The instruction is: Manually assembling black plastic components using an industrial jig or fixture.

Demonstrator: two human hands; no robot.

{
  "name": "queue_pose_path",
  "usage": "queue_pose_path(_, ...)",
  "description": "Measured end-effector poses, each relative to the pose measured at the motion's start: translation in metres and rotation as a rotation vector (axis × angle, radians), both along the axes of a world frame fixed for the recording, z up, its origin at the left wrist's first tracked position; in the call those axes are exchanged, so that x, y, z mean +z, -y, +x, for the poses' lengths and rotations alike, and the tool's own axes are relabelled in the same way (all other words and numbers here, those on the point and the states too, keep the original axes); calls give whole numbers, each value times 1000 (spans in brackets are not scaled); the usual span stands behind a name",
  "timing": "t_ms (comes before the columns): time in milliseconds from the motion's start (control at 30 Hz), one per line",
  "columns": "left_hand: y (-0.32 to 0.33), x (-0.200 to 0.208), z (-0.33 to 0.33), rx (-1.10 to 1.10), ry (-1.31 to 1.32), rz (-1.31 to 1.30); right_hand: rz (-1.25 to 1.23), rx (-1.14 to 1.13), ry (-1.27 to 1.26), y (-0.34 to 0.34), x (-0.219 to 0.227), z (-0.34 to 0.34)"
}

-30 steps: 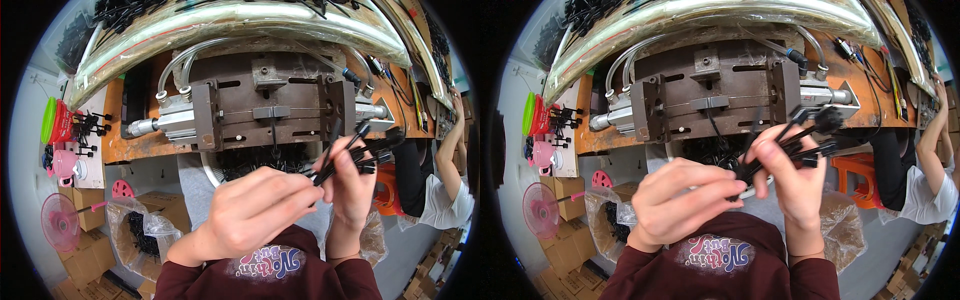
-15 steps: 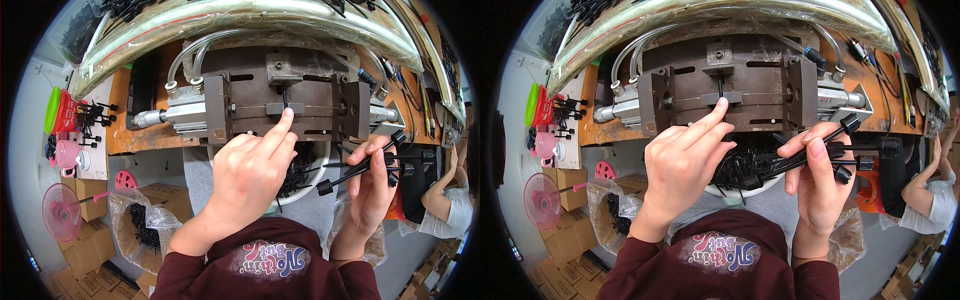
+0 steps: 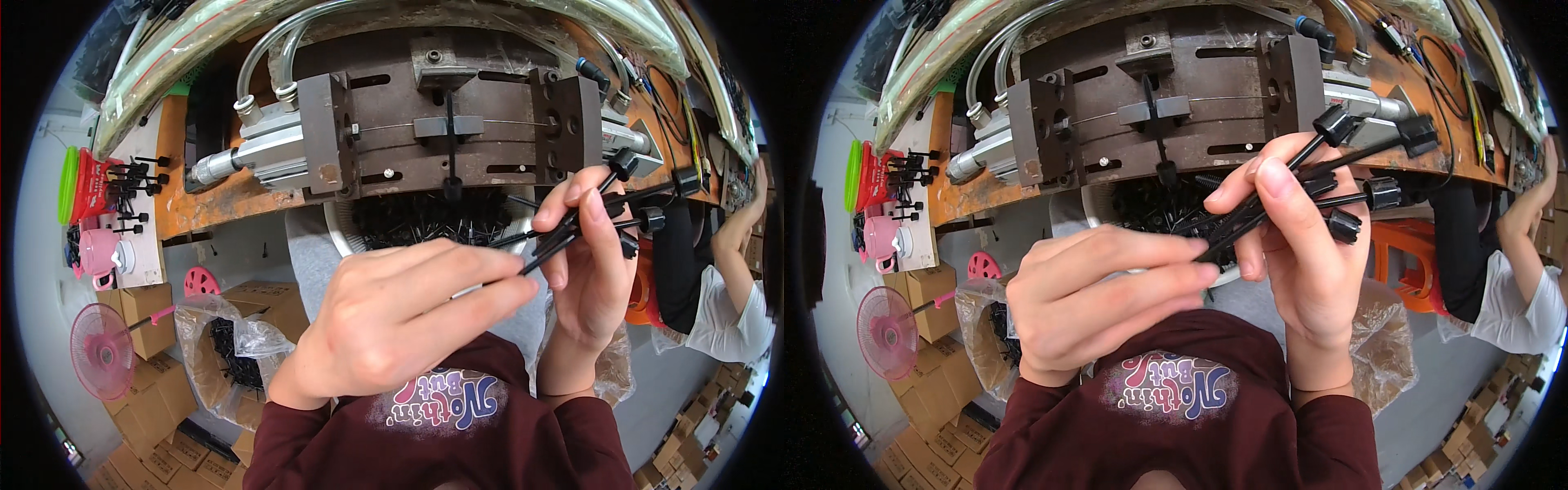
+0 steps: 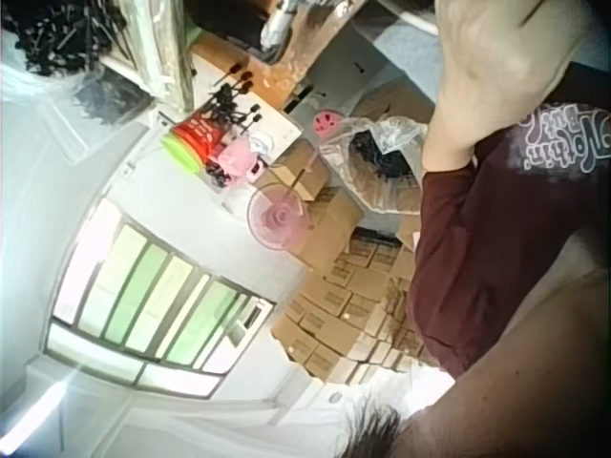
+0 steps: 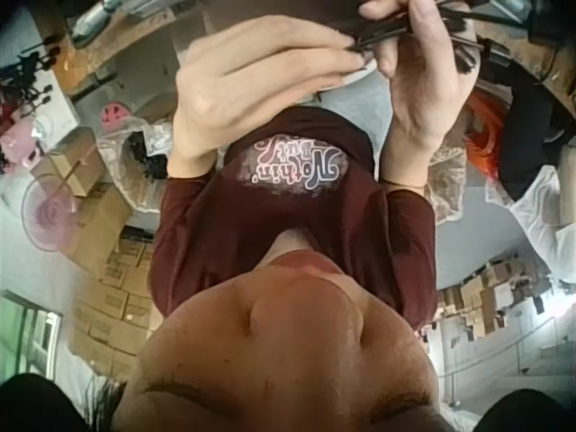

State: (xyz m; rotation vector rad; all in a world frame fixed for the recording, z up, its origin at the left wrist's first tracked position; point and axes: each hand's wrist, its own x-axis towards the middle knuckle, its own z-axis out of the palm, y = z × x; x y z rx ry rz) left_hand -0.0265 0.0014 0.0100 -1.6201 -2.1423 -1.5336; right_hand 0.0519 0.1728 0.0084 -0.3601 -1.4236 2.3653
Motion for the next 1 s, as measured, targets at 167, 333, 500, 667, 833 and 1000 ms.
queue_pose_path(167, 17, 11, 8, 30, 146, -3, 14, -171, -147, -18, -5, 1)
queue_pose_path(333, 2, -18, 1, 316, 27, -32, 383, -398, -128, -17, -7, 4)
queue_pose_path(500, -12, -30, -9, 407, -281, -267, 580, -472, -100, -5, -6, 5)
queue_pose_path(667, -17, -19, -16, 432, -355, -341, 719, -457, -140, -5, -8, 8)
queue_pose_path(833, -16, -16, -14, 442, -345, -383, 855, -408, -138, -8, -14, 11)
queue_pose_path(1000, -12, -13, -17, 269, 12, -175, 1387, -341, -168, -17, -11, 11)
